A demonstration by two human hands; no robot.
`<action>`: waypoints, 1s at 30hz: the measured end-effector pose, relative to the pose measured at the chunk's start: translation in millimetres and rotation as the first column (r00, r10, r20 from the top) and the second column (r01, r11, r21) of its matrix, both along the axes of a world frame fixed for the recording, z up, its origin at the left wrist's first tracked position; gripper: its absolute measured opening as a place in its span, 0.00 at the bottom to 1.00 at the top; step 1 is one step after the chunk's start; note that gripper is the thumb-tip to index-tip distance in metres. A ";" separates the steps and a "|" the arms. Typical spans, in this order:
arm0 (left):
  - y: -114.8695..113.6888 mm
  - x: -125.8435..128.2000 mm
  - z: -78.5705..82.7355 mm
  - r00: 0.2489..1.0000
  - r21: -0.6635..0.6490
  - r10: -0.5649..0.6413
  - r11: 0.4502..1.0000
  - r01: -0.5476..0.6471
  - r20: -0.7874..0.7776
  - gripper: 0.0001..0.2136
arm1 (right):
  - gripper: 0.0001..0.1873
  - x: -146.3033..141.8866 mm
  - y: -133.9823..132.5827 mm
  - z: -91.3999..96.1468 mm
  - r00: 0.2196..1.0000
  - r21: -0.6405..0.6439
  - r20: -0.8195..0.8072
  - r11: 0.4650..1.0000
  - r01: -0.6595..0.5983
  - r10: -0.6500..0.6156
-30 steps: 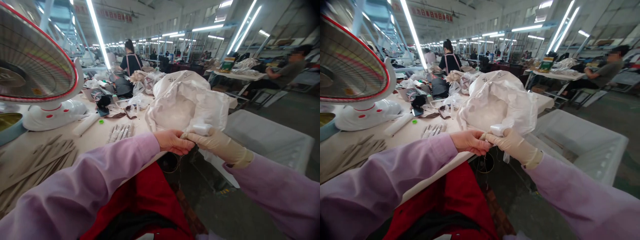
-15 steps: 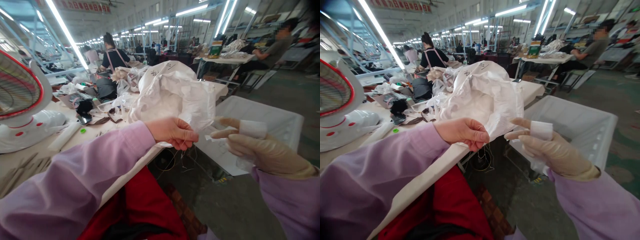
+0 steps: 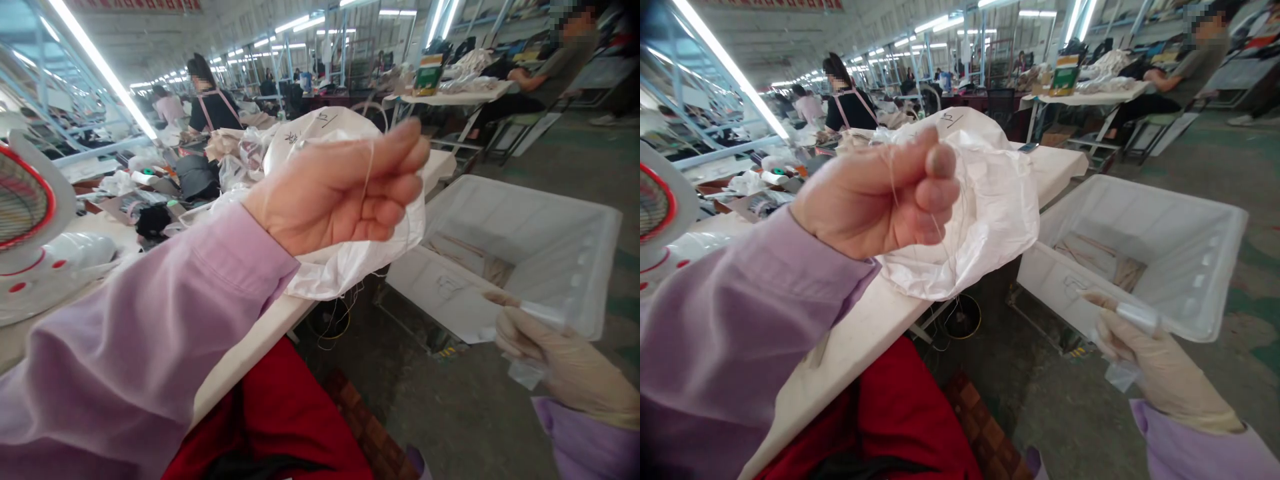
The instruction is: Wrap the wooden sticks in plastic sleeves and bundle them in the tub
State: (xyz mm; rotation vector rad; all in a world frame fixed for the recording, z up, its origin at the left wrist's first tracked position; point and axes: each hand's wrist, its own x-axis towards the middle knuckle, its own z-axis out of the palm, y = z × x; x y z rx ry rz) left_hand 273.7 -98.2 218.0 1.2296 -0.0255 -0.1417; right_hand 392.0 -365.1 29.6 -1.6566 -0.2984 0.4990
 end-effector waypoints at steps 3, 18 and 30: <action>-3.4 12.1 -27.7 0.996 0.109 0.014 0.994 -0.004 -0.091 0.15 | 0.32 -16.1 18.8 -13.2 0.984 0.002 -0.087 0.988 -0.153 0.153; -3.3 1.0 -220.9 0.927 0.805 0.339 0.499 -0.321 0.159 0.13 | 0.28 -41.3 28.2 -171.5 0.880 -0.069 -0.460 0.984 -0.166 0.116; 1.4 5.7 -282.3 0.977 0.977 -0.079 -0.056 -0.205 0.200 0.09 | 0.20 -58.7 55.7 -191.4 0.700 0.025 -0.708 0.995 -0.101 0.089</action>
